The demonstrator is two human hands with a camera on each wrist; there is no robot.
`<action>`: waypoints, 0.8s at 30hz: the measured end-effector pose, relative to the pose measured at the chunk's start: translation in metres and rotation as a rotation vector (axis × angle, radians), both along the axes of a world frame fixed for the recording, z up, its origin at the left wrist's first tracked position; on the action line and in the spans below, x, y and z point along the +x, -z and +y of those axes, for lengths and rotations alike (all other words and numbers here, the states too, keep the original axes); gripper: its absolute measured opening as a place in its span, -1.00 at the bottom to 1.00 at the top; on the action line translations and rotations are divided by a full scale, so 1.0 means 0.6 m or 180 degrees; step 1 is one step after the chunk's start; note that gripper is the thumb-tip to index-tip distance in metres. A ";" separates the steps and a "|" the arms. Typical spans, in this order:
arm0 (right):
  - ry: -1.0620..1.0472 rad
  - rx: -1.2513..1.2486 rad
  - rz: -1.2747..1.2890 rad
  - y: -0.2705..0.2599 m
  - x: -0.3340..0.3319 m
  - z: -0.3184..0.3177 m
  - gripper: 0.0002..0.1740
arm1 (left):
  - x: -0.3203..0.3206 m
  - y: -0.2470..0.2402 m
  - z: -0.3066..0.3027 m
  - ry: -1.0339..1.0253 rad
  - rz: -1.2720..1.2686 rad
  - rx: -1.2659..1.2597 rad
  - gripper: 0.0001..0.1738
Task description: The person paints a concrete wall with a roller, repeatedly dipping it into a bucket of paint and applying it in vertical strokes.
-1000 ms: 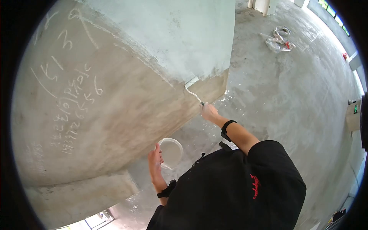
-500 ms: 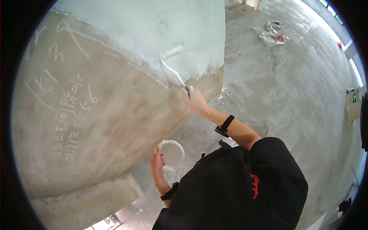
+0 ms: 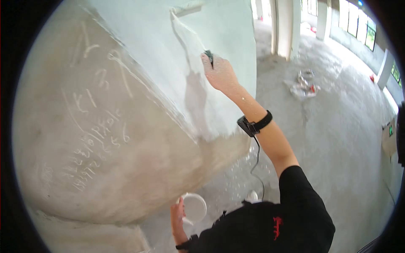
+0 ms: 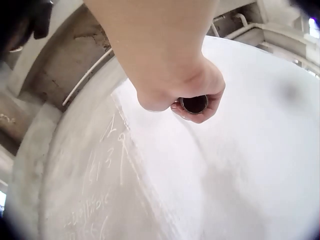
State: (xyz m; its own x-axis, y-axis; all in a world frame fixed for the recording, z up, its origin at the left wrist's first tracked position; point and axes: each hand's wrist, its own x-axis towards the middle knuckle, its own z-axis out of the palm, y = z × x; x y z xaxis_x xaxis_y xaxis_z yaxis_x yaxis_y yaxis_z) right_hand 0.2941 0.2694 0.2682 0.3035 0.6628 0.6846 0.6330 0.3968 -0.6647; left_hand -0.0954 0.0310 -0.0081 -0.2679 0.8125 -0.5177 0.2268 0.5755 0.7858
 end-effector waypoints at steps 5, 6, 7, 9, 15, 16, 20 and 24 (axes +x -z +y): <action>0.0225 0.0030 -0.0505 -0.162 0.032 0.034 -0.51 | -0.001 -0.009 -0.004 0.0091 0.0084 0.0347 -0.47; 0.0218 0.0177 -0.0570 -0.187 0.040 0.050 -0.51 | -0.004 -0.008 -0.004 -0.0032 0.0055 0.0175 -0.47; 0.0651 0.0847 -0.1506 -0.207 0.047 0.063 -0.60 | -0.004 -0.004 0.000 -0.0155 0.0031 -0.0022 -0.47; 0.1115 0.1602 -0.2427 -0.258 0.043 0.082 -0.69 | -0.006 0.005 0.027 -0.0180 -0.0025 0.0164 -0.46; 0.1361 0.1646 -0.2264 -0.440 0.025 0.085 -0.72 | -0.016 0.015 0.087 -0.0132 0.0029 0.0559 -0.45; 0.0863 0.1127 -0.1655 -0.475 0.016 0.062 -0.67 | -0.017 0.017 0.096 -0.0120 0.0045 0.0600 -0.45; 0.0101 -0.0129 -0.0384 -0.538 0.010 0.007 -0.52 | -0.028 0.029 0.118 -0.0057 0.0145 0.0695 -0.43; 0.0549 0.0762 -0.0420 -0.475 0.028 0.094 -0.27 | -0.033 0.047 0.112 0.0023 0.0264 0.0677 -0.42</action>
State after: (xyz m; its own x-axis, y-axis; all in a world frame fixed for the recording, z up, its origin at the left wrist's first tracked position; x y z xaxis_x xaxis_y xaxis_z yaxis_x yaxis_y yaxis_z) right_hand 0.3110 0.3256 0.5535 0.2954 0.4245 0.8559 0.7791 0.4114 -0.4730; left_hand -0.1155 0.0981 -0.0364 -0.2960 0.9031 -0.3110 0.2991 0.3969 0.8678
